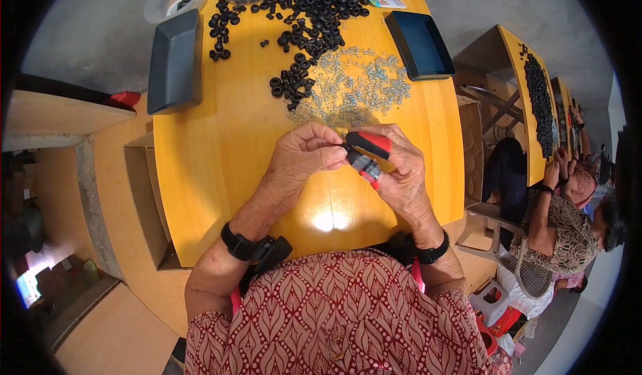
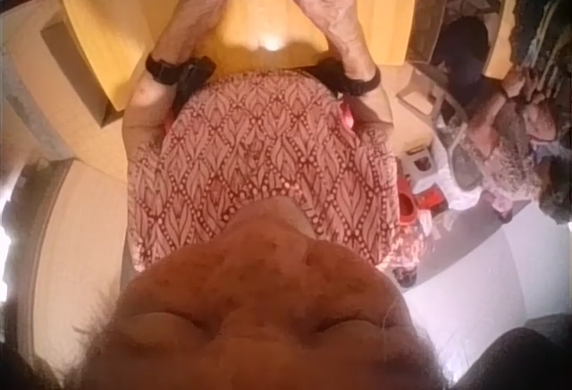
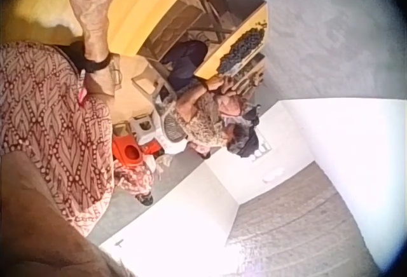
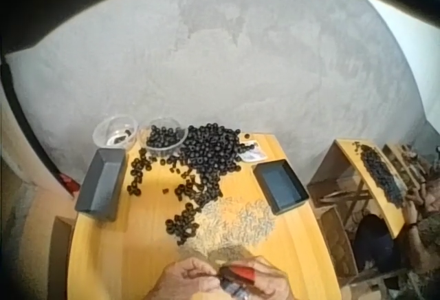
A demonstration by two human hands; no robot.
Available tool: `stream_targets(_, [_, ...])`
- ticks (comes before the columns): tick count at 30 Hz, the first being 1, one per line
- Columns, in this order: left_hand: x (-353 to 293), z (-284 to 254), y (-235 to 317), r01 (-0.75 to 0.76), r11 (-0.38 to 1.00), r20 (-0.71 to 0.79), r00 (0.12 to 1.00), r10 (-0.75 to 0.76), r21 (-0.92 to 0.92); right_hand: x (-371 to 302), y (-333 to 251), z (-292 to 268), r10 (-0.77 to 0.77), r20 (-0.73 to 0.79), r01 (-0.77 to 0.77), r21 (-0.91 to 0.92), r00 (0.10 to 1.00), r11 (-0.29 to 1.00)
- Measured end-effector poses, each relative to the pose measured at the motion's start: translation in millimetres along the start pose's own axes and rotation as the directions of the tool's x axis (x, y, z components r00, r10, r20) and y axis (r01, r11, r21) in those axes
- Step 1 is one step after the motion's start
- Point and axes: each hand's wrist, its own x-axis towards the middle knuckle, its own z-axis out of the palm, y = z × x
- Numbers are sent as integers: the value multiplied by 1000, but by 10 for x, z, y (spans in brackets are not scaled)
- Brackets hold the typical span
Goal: The person assembles components by picking up black plastic pieces from the work table and fitting them onto a handheld fixture by hand.
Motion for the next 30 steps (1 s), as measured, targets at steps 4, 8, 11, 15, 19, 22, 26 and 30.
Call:
stream_targets(4, [-2,-7,17,35,999,-67,997,-36,-16,7,-22,53,3,3,-2,-42,1000,999])
stream_targets(8, [-6,-27,2,49,998,-71,996,-51,-33,-22,56,102,-19,-27,19,-34,999,999])
stream_targets(11, [-6,5,18,67,998,-102,993,-66,8,-12,75,125,-38,-63,36,-40,997,999])
stream_targets(15, [-28,67,19,72,995,-111,992,-65,66,9,70,139,-81,-96,69,-116,992,991])
stream_targets(19, [-28,63,-2,80,983,-114,992,-62,164,-8,81,127,-149,-90,123,-248,985,961])
stream_targets(22, [-32,86,-5,69,974,-111,993,-46,215,-17,88,125,-171,-91,135,-312,981,940])
stream_targets(26, [-39,130,-5,37,979,-100,995,-17,200,-10,107,103,-156,-111,109,-343,981,933])
stream_targets(30, [-31,132,9,21,982,-122,993,3,190,-28,104,99,-135,-100,99,-308,986,946])
